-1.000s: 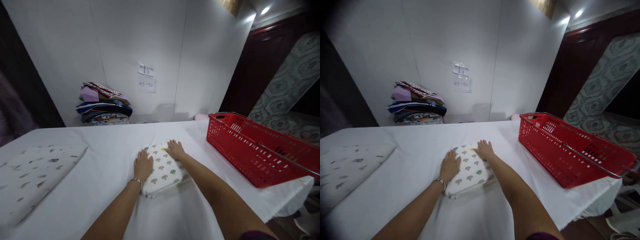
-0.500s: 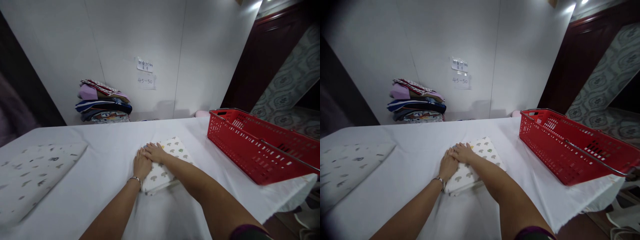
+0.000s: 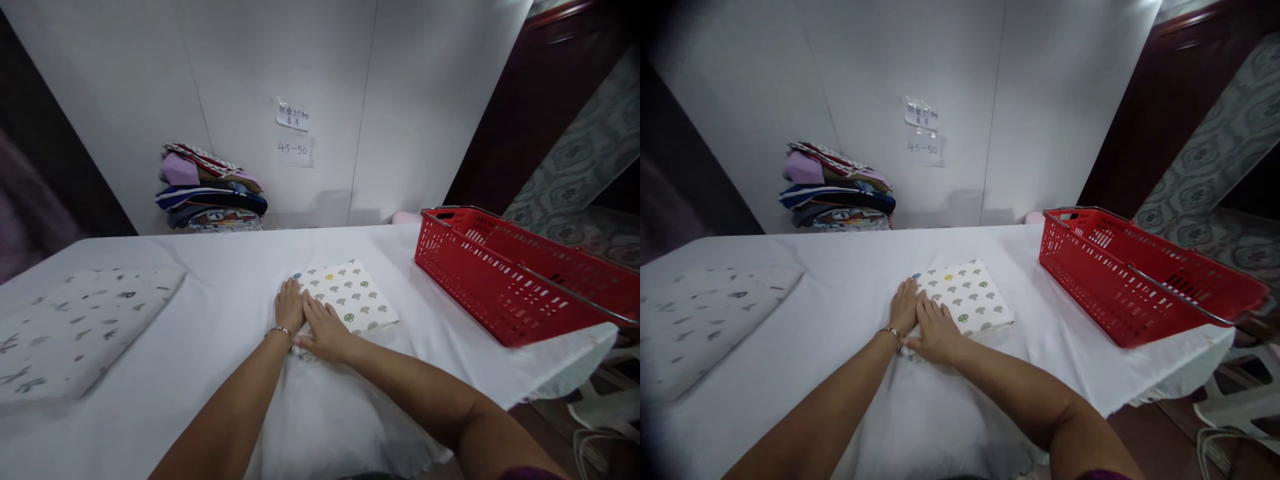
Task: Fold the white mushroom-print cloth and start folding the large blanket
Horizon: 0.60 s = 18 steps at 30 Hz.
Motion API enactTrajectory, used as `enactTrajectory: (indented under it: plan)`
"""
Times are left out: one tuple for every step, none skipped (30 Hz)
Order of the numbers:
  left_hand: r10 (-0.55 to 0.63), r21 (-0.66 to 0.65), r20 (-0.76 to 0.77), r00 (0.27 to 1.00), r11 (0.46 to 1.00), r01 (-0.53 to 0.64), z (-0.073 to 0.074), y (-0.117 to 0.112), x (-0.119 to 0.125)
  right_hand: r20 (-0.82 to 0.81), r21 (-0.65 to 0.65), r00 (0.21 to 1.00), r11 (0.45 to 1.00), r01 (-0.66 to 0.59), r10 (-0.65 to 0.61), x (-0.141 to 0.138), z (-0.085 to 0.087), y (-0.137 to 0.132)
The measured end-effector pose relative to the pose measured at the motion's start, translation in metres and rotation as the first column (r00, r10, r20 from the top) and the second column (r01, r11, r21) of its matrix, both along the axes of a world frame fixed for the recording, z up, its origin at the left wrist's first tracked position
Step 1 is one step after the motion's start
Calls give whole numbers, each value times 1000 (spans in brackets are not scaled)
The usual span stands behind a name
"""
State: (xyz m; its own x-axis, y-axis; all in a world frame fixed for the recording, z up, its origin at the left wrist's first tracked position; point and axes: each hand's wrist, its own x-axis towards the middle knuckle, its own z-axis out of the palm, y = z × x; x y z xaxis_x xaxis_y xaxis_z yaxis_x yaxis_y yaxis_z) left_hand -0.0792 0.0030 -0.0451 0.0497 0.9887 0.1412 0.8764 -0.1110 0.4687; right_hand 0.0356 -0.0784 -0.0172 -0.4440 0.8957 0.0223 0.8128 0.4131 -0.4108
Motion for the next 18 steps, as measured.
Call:
enactTrajectory:
  plan:
    - [5, 0, 5, 1000, 1000, -5, 1, 0, 0, 24, 27, 999, 999, 24, -24, -4, -5, -6]
    - [8, -4, 8, 1000, 1000, -8, 1, 1, 0, 45, 61, 998, 997, 45, -47, -8, -9, -11]
    - [10, -7, 7, 1000, 1000, -10, 1, 1, 0, 60, 101, 996, 993, 64, -70, -12, -14, -15]
    - [10, -6, 4, 1000, 1000, -10, 1, 2, 0, 70, 144, 993, 986, 79, -90, -16, -17, -19]
    - [10, -3, -1, 1000, 1000, -10, 1, 2, 0, 76, 187, 991, 978, 93, -108, -19, -20, -22]
    - [10, 0, -8, 1000, 1000, -10, 1, 3, 1, 80, 223, 989, 969, 102, -123, -22, -21, -24]
    - [8, 5, -17, 1000, 1000, -8, 1, 3, 1, 83, 251, 987, 962, 111, -135, -24, -23, -26]
    - [6, 10, -24, 1000, 1000, -5, 1, 3, 1, 87, 272, 986, 955, 116, -144, -25, -23, -28]
    - [4, 14, -30, 1000, 1000, -4, 0, 2, 1, 93, 287, 985, 951, 116, -148, -25, -23, -28]
    - [5, 17, -34, 999, 1000, -4, 0, 3, 1, 99, 298, 984, 948, 113, -148, -25, -23, -29]
    - [7, 16, -36, 999, 1000, -7, -1, 3, 1, 103, 307, 984, 945, 109, -147, -25, -23, -29]
    - [7, 10, -39, 999, 1000, -6, -1, 4, 0, 107, 314, 984, 944, 105, -145, -24, -22, -29]
    - [1, -2, -44, 999, 1000, -1, -1, 6, -1, 110, 318, 983, 942, 103, -144, -24, -23, -29]
    - [-10, -16, -50, 999, 1000, 9, -1, 9, -3, 115, 319, 983, 942, 102, -145, -23, -23, -29]
    - [-28, -27, -56, 998, 999, 27, 1, 13, -5, 120, 317, 982, 943, 102, -147, -23, -23, -29]
    - [-54, -34, -62, 997, 998, 51, 3, 17, -8, 125, 313, 981, 944, 100, -145, -23, -23, -29]
    - [-83, -32, -68, 994, 996, 81, 5, 21, -11, 129, 309, 981, 946, 97, -143, -24, -23, -29]
    - [-111, -22, -73, 991, 994, 109, 8, 24, -12, 130, 303, 981, 948, 96, -141, -24, -23, -29]
